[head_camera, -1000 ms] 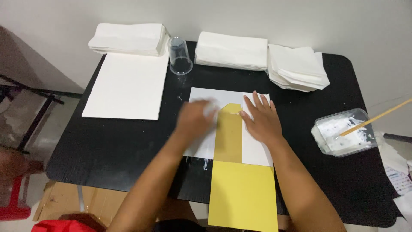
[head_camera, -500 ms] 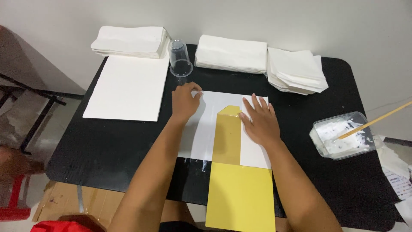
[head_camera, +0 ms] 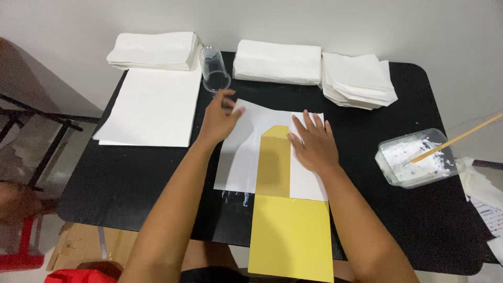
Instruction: Folding paper and applying glue with a brush to assemble a paper bag.
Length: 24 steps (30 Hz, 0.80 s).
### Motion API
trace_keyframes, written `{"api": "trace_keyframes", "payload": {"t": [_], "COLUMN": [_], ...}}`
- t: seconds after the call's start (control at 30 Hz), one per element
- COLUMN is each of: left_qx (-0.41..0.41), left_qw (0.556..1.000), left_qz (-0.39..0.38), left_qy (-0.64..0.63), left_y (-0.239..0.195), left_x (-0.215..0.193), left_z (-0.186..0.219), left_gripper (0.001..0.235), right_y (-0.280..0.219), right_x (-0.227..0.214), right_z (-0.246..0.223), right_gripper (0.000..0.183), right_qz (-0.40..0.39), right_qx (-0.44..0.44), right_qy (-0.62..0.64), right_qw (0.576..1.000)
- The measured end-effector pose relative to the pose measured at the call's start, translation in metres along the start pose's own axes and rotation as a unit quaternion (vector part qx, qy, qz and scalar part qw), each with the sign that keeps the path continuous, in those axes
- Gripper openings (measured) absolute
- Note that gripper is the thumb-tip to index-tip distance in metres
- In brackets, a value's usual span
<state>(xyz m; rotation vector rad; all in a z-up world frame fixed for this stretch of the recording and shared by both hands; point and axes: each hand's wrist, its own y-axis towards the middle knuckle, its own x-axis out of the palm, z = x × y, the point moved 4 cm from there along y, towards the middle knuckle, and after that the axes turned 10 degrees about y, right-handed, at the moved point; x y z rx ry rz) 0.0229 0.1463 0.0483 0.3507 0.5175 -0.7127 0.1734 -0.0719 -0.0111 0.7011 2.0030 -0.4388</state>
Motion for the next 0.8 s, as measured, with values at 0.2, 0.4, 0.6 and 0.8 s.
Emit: {"api": "trace_keyframes", "payload": {"t": [0.2, 0.4, 0.6, 0.8], "left_qx": [-0.072, -0.017, -0.029, -0.072], "left_qw": [0.968, 0.982, 0.967, 0.979], "left_qz": [-0.171, -0.113, -0.194, -0.187], "left_qy": [0.169, 0.153, 0.164, 0.046], "left_y": [-0.031, -0.035, -0.042, -0.034], "left_x": [0.013, 0.014, 0.022, 0.064], "left_z": [-0.014, 0.011, 0.027, 0.032], "left_gripper": [0.062, 0.031, 0.037, 0.037], "right_y": [-0.002, -0.001, 0.003, -0.002], "right_x": [0.002, 0.005, 0.001, -0.001], "right_z": [0.002, 0.004, 0.003, -0.004], "right_gripper": [0.059, 0.058, 0.057, 0.058], "right_qz": [-0.012, 0.005, 0.013, -0.015], "right_qx": [-0.001, -0.009, -0.026, -0.008], "right_qy": [0.001, 0.016, 0.011, -0.016], "right_qw": [1.000, 1.000, 1.000, 1.000]}}
